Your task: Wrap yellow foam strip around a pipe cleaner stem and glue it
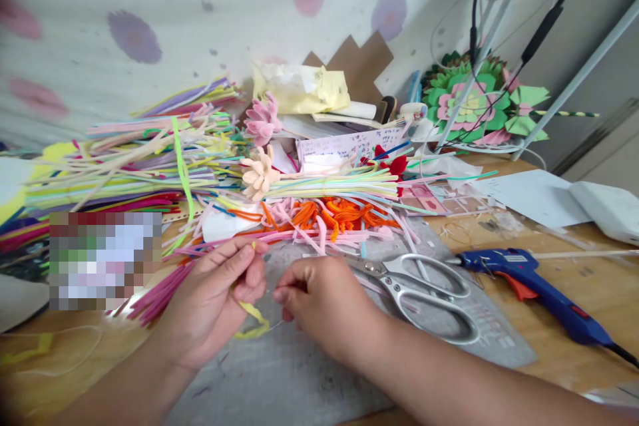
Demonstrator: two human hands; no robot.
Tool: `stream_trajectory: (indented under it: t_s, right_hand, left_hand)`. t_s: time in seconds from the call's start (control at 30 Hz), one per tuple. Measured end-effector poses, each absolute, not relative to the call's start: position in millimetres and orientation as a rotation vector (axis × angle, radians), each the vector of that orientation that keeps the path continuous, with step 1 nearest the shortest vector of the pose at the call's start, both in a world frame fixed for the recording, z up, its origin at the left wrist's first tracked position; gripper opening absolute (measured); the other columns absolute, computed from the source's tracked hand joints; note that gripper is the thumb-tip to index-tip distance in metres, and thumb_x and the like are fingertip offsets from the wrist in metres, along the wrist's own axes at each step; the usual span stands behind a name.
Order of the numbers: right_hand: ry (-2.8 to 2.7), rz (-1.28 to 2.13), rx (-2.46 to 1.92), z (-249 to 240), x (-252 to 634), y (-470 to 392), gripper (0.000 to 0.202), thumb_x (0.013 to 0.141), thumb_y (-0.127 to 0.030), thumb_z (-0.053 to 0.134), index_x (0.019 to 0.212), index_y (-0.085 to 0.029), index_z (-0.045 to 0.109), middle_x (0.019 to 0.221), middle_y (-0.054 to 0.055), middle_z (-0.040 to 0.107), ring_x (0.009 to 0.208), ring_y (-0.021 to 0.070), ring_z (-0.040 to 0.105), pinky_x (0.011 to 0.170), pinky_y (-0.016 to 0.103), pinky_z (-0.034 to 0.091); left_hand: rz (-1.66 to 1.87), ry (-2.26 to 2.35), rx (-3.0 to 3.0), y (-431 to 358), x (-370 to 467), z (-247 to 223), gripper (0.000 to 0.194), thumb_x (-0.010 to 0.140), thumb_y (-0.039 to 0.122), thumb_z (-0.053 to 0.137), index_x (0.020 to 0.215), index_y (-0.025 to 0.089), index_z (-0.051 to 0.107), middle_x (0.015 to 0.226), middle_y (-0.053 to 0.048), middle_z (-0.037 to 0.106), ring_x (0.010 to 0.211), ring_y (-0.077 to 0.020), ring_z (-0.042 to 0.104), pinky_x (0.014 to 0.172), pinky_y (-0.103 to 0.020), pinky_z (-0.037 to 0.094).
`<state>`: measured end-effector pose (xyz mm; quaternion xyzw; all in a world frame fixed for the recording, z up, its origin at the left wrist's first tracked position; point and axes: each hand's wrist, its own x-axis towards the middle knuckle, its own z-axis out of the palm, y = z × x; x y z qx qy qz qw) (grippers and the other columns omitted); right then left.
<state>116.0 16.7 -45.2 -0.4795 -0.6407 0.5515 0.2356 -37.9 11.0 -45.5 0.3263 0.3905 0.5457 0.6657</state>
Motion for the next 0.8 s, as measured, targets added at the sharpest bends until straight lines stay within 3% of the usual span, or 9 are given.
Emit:
stream_trajectory:
  t_s: [0.3, 0.8]
  right_hand:
    - [-1.533, 1.537, -1.027, -9, 190, 5, 0.025, 0.093, -0.035, 0.048, 0.076, -0.017, 0.050, 0.063, -0.004, 0.052, 0.053, 0.0068, 0.045, 0.051, 0.019, 0.038]
    - [-1.273, 1.653, -0.926, -20, 221, -10, 0.019, 0.085, -0.029, 0.062, 0.075, -0.015, 0.054, 0.064, -0.002, 0.055, 0.054, 0.0068, 0.051, 0.053, 0.018, 0.042]
  left_hand:
    - [1.259, 1.020, 0.798, 16, -38, -51, 0.009, 0.076, 0.022, 0.069, 0.078, 0.013, 0.068, 0.054, 0.002, 0.055, 0.045, -0.0036, 0.038, 0.043, -0.014, 0.027]
    - [1.203, 1.082, 0.855, 19, -38, -52, 0.019, 0.068, 0.028, 0.076, 0.064, 0.016, 0.063, 0.050, 0.005, 0.052, 0.044, -0.0048, 0.036, 0.041, -0.014, 0.030]
